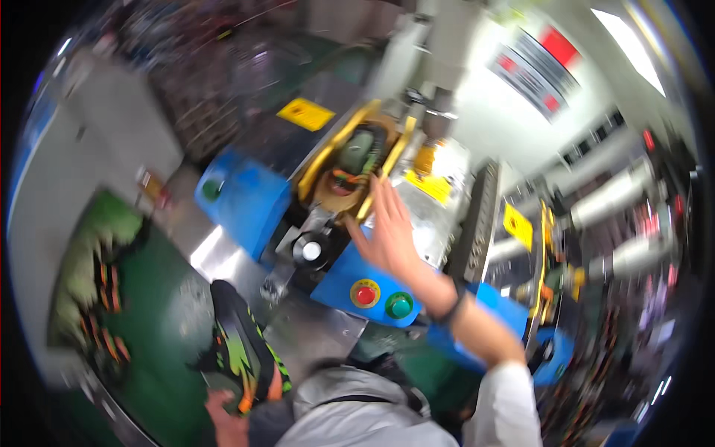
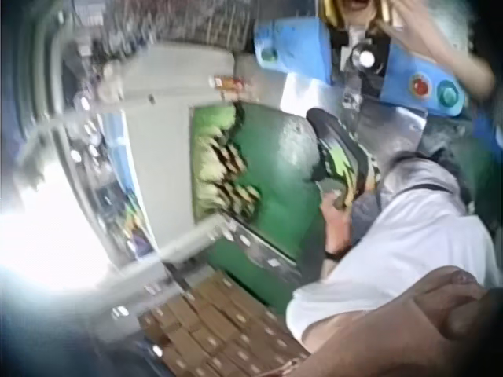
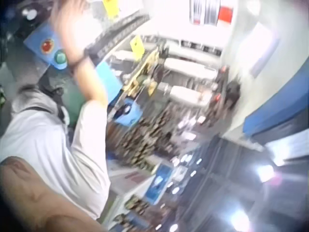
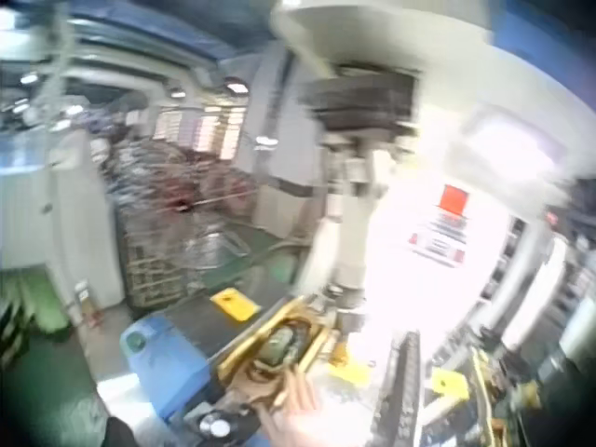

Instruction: Operating an industrial machine to press and shape shoe uppers, then inspecting the finished product.

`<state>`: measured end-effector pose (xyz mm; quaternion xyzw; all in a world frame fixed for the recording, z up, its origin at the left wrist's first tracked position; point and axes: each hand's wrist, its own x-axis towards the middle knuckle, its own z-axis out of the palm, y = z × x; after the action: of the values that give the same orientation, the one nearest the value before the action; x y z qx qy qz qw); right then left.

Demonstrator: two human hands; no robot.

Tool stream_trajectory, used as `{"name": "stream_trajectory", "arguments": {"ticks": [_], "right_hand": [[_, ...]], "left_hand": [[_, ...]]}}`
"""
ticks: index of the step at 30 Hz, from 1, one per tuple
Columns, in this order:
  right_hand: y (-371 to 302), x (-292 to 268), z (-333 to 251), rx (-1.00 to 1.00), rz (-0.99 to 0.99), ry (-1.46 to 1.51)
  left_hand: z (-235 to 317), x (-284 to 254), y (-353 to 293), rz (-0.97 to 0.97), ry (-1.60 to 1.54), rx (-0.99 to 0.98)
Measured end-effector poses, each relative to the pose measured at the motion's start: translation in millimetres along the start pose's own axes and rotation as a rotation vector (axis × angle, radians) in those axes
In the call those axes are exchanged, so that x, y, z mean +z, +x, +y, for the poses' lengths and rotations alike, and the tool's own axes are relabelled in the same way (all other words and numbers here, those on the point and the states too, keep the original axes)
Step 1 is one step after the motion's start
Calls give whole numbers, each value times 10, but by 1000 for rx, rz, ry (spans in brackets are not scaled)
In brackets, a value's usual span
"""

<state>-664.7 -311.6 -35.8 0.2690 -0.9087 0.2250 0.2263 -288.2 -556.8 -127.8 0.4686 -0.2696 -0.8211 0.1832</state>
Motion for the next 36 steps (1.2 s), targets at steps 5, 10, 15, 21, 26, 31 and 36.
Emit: {"name": "stream_trajectory", "arguments": {"ticks": [5, 10, 15, 21, 26, 31, 36], "right_hand": [[-1917, -527, -75, 198, -385, -99], [-1958, -646, -656, 304, -259, 192], [-3207, -191, -953, 395, -346, 778], [-2911, -960, -1297, 305, -717, 1020], [-3165, -162, -581, 100, -657, 628], [-3227, 275, -916, 244, -854, 577], [-2082, 1341, -2896, -85, -1197, 738]], "left_hand": [[-31, 720, -264, -183, -12, 89], [41, 394, -642, -309, -17, 190], [-315, 354, -1394, -190, -32, 59], [-398, -1271, -1433, 136, -250, 109], [-309, -1940, -1332, 592, -43, 503], [-395, -2853, -968, 860, 298, 548], [-77, -3373, -738, 683, 552, 436]]}}
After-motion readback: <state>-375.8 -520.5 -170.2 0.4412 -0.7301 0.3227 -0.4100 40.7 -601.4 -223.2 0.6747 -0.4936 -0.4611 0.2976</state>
